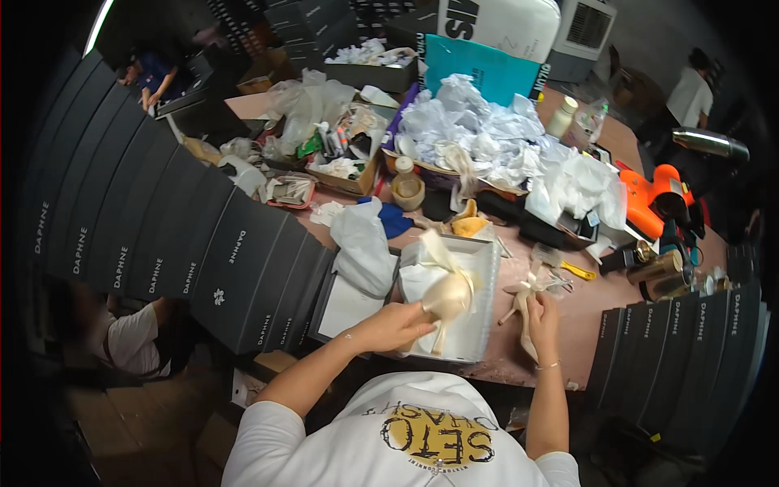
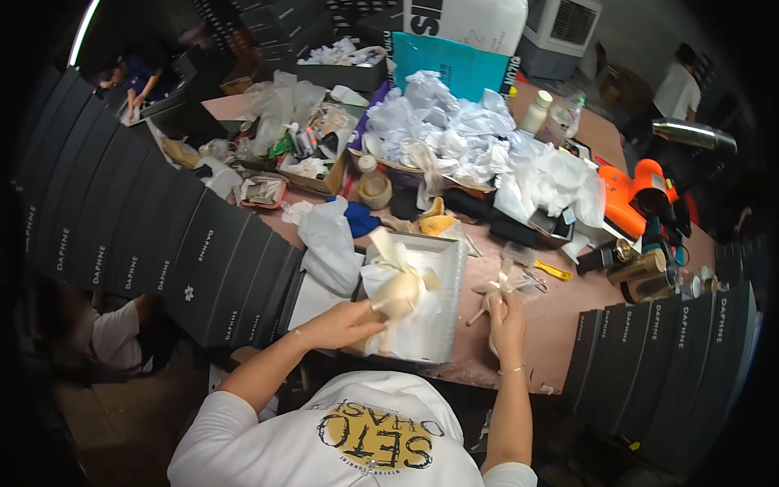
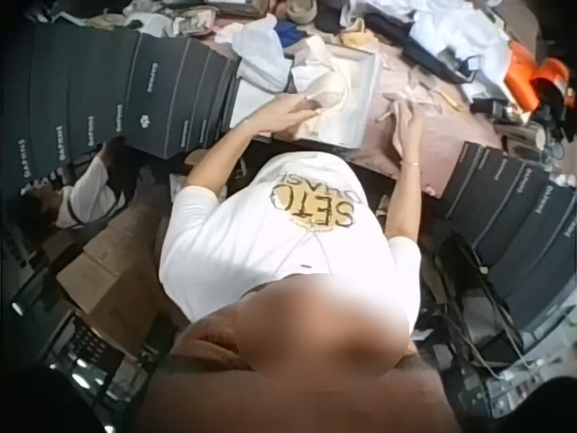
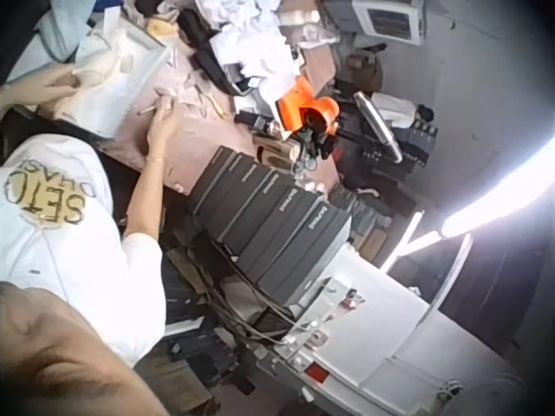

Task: Packaging a pair of high-heeled shoes into a shoe box using tissue paper.

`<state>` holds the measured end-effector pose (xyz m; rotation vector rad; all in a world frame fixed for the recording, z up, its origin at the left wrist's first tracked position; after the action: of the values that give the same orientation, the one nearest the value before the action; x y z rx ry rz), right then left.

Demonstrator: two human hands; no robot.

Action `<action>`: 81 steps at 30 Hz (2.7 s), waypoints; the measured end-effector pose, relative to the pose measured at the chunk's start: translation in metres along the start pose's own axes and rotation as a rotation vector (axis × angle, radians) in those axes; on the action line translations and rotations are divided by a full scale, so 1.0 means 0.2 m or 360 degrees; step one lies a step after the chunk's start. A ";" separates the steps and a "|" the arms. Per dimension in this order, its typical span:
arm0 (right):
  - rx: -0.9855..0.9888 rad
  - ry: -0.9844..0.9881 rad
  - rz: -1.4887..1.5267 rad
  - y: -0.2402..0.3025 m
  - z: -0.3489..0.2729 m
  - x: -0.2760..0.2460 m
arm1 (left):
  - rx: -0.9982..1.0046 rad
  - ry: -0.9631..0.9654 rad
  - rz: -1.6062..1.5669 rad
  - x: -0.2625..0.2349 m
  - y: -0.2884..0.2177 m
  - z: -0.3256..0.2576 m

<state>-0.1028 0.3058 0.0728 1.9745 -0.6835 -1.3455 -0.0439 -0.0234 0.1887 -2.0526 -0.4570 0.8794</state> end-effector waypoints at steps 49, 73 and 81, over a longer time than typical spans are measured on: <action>0.0152 0.0338 0.2917 0.91 -0.45 0.28 | 0.1015 -0.0207 0.0901 0.13 -0.55 -0.12; -0.0678 0.0760 0.1297 0.91 -0.50 0.41 | 0.0665 -0.1498 -0.1662 -0.12 0.11 -0.13; -0.0153 -0.0400 0.2827 0.33 -0.56 0.14 | 0.0132 -0.1025 -0.0035 0.09 0.16 0.13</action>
<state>0.0078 0.2670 0.1366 0.4578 -1.7566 -0.3781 -0.0497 -0.0178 0.1448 -1.6514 -0.7659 1.5202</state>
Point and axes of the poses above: each hand's wrist, its own z-axis towards the middle knuckle, its own x-axis out of the palm, y = z × x, the point moved 3 cm from there along z, towards the middle knuckle, and after that the axes turned 11 degrees about y, right-handed, at the moved point
